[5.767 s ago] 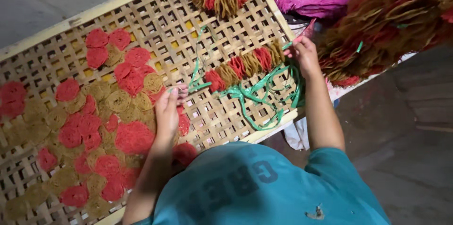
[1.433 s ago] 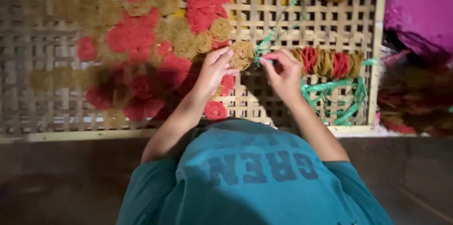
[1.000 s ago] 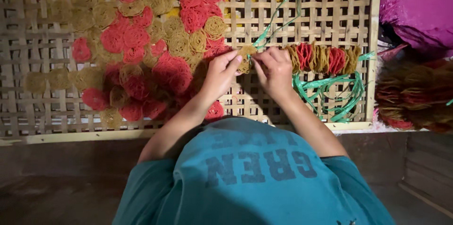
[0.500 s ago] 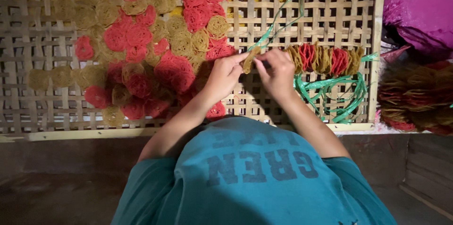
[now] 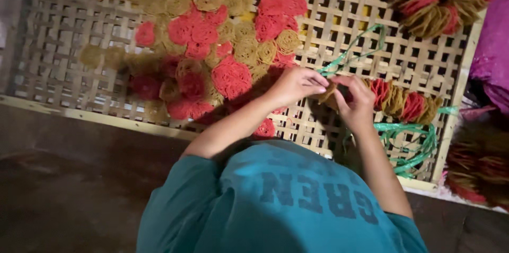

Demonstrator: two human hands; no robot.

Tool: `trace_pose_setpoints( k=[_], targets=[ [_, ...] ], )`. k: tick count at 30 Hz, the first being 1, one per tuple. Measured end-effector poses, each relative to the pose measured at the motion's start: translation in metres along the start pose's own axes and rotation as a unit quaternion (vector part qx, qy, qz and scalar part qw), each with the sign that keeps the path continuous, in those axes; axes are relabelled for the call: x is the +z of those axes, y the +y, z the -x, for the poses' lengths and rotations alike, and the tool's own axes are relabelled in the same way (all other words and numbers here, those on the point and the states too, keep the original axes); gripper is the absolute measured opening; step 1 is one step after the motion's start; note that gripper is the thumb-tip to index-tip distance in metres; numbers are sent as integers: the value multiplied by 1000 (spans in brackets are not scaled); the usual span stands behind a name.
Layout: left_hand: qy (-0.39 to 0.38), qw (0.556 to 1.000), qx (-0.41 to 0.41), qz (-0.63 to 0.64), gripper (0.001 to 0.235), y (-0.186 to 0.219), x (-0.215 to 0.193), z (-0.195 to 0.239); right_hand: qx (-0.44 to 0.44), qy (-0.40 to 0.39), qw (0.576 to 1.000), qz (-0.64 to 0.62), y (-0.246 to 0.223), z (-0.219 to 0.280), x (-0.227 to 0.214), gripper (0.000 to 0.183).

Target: The person repeatedly picks up small red and brown paper rosettes from a wooden lattice tray and threads them onto a green string. They continue adding rosettes one by one to form a decorative garland.

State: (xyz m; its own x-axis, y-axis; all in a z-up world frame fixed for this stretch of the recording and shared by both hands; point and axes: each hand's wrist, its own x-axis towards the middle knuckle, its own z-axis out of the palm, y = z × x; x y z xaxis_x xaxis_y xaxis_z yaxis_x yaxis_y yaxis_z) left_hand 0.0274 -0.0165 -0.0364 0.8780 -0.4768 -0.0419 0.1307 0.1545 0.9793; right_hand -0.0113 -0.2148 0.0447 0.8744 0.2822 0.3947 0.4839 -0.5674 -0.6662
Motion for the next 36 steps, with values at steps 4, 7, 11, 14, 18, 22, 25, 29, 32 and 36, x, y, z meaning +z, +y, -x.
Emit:
trace_pose_setpoints(
  k=[4,7,11,14,18,22,25,29,32,36],
  targets=[
    [-25,998,10,-52,13,6,1,-3,-4,-14,1000,-1,10,4,-2,27],
    [-55,991,14,-121,8,17,-1,-2,-16,-26,1000,-5,14,7,0,26],
    [-17,984,42,-170,12,31,4,3,-18,-45,999,14,15,7,-3,31],
    [19,988,65,-141,15,40,7,4,-25,-85,987,137,9,3,-11,37],
    [50,986,73,-141,14,52,11,5,-39,-57,966,249,-12,-3,-21,49],
    [66,977,94,-182,15,63,23,5,-13,-105,985,137,-29,-3,-22,73],
    [55,982,97,-153,15,68,26,2,56,-79,995,29,-22,-1,-19,58],
    [45,979,115,-159,16,62,28,-3,18,-16,997,72,4,14,-5,17],
    [104,967,132,-189,29,64,-9,-12,85,21,993,-76,22,27,-1,12],
    [474,691,165,-520,48,70,-165,1,166,93,923,-334,38,32,-5,10]
  ],
)
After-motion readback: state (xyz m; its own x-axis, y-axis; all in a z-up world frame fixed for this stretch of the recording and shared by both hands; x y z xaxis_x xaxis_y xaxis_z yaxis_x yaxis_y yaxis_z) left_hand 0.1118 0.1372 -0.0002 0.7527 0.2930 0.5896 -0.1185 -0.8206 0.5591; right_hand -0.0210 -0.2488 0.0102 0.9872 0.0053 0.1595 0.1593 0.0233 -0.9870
